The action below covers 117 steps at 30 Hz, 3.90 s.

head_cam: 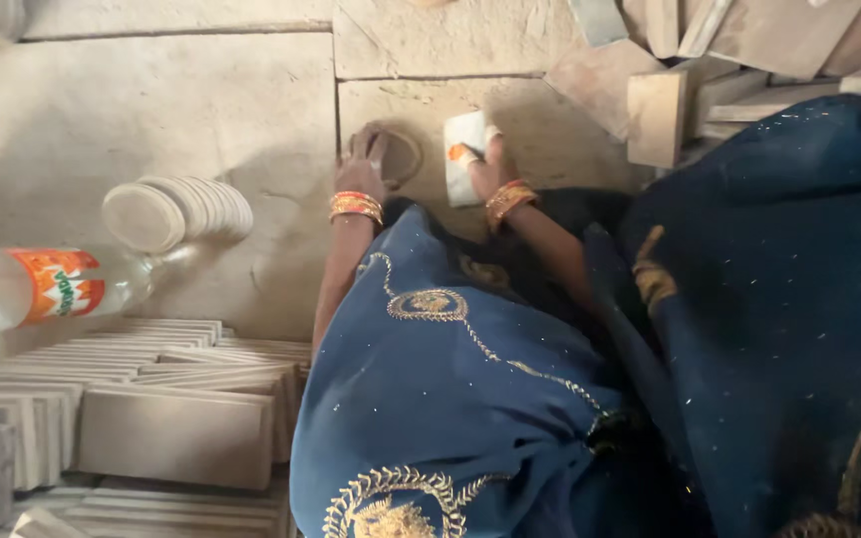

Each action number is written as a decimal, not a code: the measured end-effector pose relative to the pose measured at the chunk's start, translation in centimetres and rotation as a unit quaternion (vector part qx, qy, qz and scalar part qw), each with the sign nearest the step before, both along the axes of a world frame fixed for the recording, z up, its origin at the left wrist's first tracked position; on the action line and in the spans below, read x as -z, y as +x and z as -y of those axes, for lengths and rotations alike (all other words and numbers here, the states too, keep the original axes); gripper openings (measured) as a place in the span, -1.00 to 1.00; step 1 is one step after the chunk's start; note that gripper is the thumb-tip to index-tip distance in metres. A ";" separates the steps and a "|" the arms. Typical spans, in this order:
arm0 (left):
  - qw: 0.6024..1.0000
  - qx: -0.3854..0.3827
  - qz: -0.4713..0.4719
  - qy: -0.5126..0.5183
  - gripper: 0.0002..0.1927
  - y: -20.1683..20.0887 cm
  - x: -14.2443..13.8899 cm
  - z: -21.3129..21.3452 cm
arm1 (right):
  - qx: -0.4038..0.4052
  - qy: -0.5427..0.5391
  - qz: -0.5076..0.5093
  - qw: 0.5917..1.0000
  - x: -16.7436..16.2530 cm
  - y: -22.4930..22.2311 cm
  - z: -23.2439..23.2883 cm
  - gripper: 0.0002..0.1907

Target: The person sits on the floor and smooths small round wooden pieces using a sanding block. They hold each piece in one hand and rub the surface with the block in the other, then place the finished piece into a nearby stack.

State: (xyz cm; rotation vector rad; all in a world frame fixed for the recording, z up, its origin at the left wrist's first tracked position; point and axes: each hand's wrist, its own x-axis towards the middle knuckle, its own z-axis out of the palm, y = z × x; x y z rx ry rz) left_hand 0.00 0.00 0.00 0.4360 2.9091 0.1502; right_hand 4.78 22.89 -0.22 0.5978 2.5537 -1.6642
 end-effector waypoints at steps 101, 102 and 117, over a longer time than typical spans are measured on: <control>0.981 -0.187 0.011 0.050 -0.13 -2.7 0.8 -4.2 | -0.138 -0.069 -0.066 0.986 6.3 -4.6 -4.1 -0.71; 0.972 -0.220 0.041 0.069 -0.08 -2.6 0.7 -4.5 | -0.142 -0.071 -0.075 0.984 6.2 -4.7 -3.7 -0.68; 0.955 -0.266 0.067 0.111 0.20 -2.9 1.2 -4.6 | -0.158 0.041 -0.022 0.986 9.2 -5.2 -0.8 -0.53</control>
